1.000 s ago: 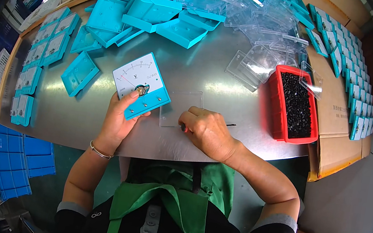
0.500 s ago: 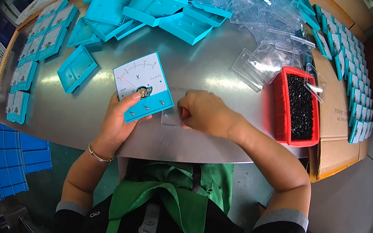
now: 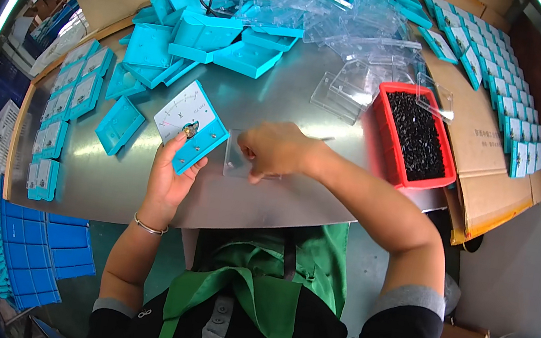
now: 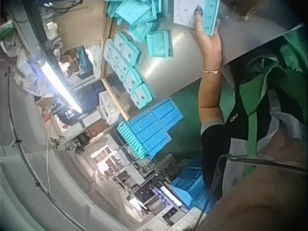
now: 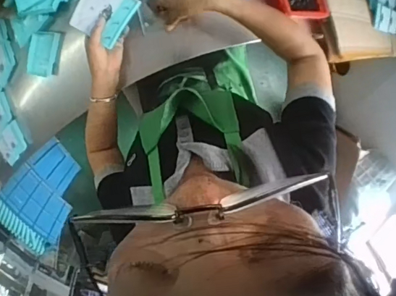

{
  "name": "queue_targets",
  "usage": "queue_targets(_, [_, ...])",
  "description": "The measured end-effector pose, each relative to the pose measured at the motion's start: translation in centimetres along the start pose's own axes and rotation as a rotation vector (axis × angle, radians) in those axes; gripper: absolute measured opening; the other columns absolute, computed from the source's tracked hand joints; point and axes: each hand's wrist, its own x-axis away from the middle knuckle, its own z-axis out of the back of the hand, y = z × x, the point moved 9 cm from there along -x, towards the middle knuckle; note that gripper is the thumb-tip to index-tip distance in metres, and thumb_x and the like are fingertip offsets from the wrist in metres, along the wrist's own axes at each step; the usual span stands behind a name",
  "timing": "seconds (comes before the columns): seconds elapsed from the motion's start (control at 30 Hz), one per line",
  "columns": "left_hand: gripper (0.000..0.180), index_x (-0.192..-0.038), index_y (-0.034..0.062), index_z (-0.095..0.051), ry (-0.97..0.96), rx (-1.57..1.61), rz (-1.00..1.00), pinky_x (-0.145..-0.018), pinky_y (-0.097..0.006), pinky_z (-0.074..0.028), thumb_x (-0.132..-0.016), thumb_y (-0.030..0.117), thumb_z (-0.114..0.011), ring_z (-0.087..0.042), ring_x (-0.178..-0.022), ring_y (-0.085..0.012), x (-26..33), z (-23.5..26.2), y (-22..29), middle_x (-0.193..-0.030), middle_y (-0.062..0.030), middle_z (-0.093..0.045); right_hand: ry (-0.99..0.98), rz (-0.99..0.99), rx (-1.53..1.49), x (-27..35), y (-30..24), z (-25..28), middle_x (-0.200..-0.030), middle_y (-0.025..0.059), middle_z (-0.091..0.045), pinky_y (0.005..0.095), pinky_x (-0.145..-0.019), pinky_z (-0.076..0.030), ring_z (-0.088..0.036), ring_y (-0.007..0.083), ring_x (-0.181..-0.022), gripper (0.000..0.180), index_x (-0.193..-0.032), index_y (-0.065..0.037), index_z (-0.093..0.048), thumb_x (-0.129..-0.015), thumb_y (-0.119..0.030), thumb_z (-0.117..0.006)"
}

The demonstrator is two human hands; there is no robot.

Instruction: The person assembles small teal-colored electrical meter units at a workstation. They use a screwdriver to tighten screws on the meter face, then place a clear plastic cover over the unit and secure it into a teal housing. The person repeats this process for multiple units, stacking the finished assemblies on the table.

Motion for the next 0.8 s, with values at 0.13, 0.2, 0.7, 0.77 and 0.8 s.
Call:
queue_targets(0.13, [0.032, -0.115, 0.0031, -0.052, -0.042, 0.062, 0.057, -0.076, -0.034, -0.053, -0.088, 0.018, -0.061, -0.063, -0.091, -0.0173, 0.3, -1.2, -0.9, -0.104, -0.0064, -0.062, 0.482, 0.082, -0.334, 4.4, -1.4, 3.4, -0.064, 0.0020, -0.054, 0.0280, -0.055, -0.042, -0.056, 0.0144, -0.060, 0.029, -0.100, -0.007, -0.058, -0.078, -0.021, -0.072])
queue_targets(0.2, [0.030, -0.115, 0.0032, -0.053, -0.043, 0.111, 0.070, -0.083, -0.036, -0.052, -0.090, 0.018, -0.058, -0.062, -0.097, -0.0190, -0.3, -1.4, -2.4, -0.107, -0.0075, -0.063, 0.716, 0.094, -0.838, 5.5, -1.2, 4.0, -0.060, -0.0025, -0.042, 0.0215, -0.045, -0.031, -0.038, 0.0057, -0.048, 0.015, -0.102, -0.004, -0.054, -0.089, -0.010, -0.060])
queue_targets(0.7, [0.030, -0.116, 0.0024, -0.051, -0.026, 0.101, 0.093, -0.078, -0.032, -0.048, -0.090, 0.017, -0.056, -0.060, -0.094, -0.0165, -1.5, -2.5, -4.6, -0.107, -0.0078, -0.061, 0.992, 0.270, -1.203, 5.6, -0.3, 2.1, -0.060, -0.0034, -0.045, 0.0206, -0.045, -0.032, -0.039, 0.0030, -0.050, 0.012, -0.102, 0.001, -0.054, -0.091, -0.001, -0.048])
queue_targets(0.77, [0.030, -0.116, 0.0026, -0.051, -0.028, 0.105, 0.096, -0.078, -0.032, -0.048, -0.090, 0.017, -0.056, -0.060, -0.094, -0.0164, -1.4, -2.5, -4.6, -0.107, -0.0073, -0.061, 0.971, 0.264, -1.183, 5.6, -0.6, 2.3, -0.061, -0.0035, -0.045, 0.0204, -0.046, -0.032, -0.040, 0.0029, -0.052, 0.012, -0.101, 0.001, -0.055, -0.091, -0.001, -0.048])
queue_targets(0.8, [0.030, -0.116, 0.0026, -0.051, -0.030, 0.108, 0.096, -0.078, -0.032, -0.048, -0.090, 0.017, -0.056, -0.059, -0.094, -0.0163, -1.4, -2.5, -4.5, -0.106, -0.0070, -0.061, 0.993, 0.273, -1.127, 5.7, -0.8, 2.4, -0.062, -0.0031, -0.046, 0.0205, -0.047, -0.032, -0.040, 0.0029, -0.053, 0.012, -0.100, 0.000, -0.055, -0.090, 0.000, -0.048])
